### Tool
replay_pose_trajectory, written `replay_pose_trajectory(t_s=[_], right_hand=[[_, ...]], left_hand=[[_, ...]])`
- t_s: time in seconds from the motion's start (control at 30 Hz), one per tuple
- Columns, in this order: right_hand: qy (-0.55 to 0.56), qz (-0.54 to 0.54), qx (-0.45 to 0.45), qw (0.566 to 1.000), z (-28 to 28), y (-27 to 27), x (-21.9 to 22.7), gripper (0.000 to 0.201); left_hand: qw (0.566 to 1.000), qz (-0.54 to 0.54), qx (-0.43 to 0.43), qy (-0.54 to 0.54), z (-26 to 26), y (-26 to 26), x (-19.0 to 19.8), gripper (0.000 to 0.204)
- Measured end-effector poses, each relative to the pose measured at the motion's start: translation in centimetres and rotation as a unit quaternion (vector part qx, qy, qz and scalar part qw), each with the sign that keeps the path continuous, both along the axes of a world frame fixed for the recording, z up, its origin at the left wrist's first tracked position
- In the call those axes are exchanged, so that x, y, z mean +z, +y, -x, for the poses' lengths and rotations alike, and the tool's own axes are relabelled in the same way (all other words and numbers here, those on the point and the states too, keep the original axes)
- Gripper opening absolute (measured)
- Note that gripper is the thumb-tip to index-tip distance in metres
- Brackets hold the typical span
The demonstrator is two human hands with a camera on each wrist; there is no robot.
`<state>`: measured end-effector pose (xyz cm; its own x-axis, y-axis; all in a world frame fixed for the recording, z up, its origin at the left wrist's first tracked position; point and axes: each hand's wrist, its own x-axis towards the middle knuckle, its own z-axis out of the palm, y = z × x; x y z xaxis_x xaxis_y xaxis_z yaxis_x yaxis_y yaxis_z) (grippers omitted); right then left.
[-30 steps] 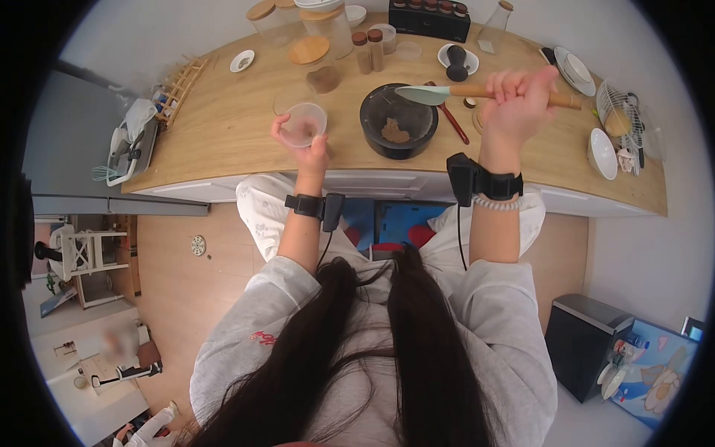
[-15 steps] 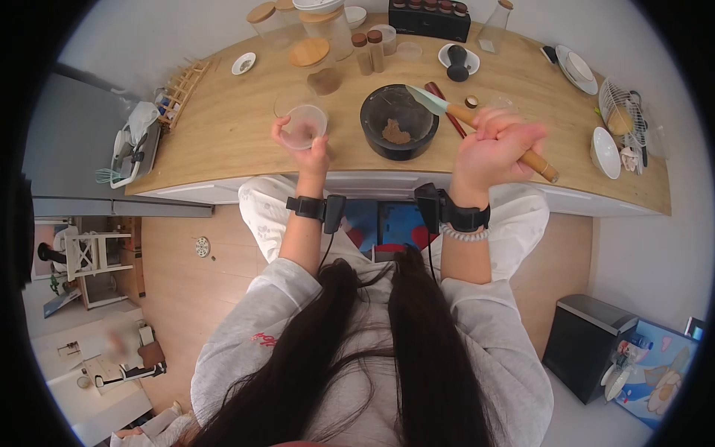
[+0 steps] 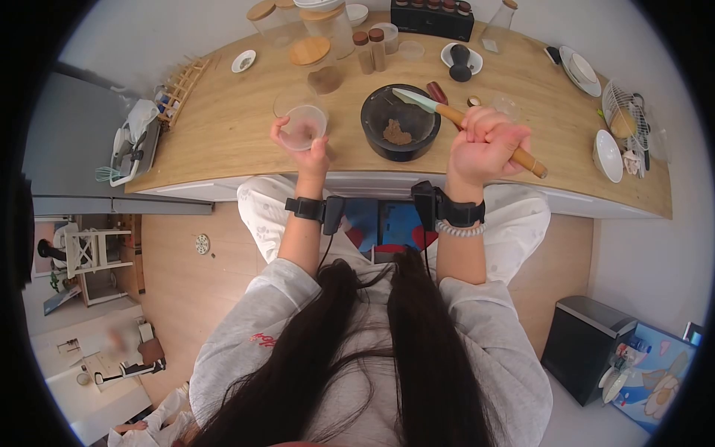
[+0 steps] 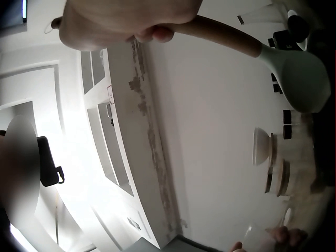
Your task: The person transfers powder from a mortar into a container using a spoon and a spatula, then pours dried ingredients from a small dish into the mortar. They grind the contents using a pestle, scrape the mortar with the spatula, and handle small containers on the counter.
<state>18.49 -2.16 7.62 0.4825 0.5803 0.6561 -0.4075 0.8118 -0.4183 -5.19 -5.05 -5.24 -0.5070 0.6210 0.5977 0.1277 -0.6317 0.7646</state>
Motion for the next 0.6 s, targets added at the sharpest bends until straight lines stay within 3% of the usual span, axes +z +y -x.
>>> replay_pose_trajectory(t_s=[0.33, 0.53, 0.6], right_hand=[[0.015, -0.004, 0.087, 0.996, -0.7, 1.4, -0.4, 0.038], [-0.043, -0.007, 0.169, 0.985, -0.8, 2.7, 1.1, 0.036], [-0.081, -0.02, 0.242, 0.967, -0.7, 3.7, 1.6, 0.037]], left_hand=[[1.0, 0.006, -0.007, -0.004, -0.2, -0.3, 0.6, 0.081], [1.0, 0.013, -0.01, 0.002, 0.0, -0.2, 0.3, 0.081], [1.0, 0.008, -0.011, 0.0, -0.1, -0.2, 0.3, 0.08]])
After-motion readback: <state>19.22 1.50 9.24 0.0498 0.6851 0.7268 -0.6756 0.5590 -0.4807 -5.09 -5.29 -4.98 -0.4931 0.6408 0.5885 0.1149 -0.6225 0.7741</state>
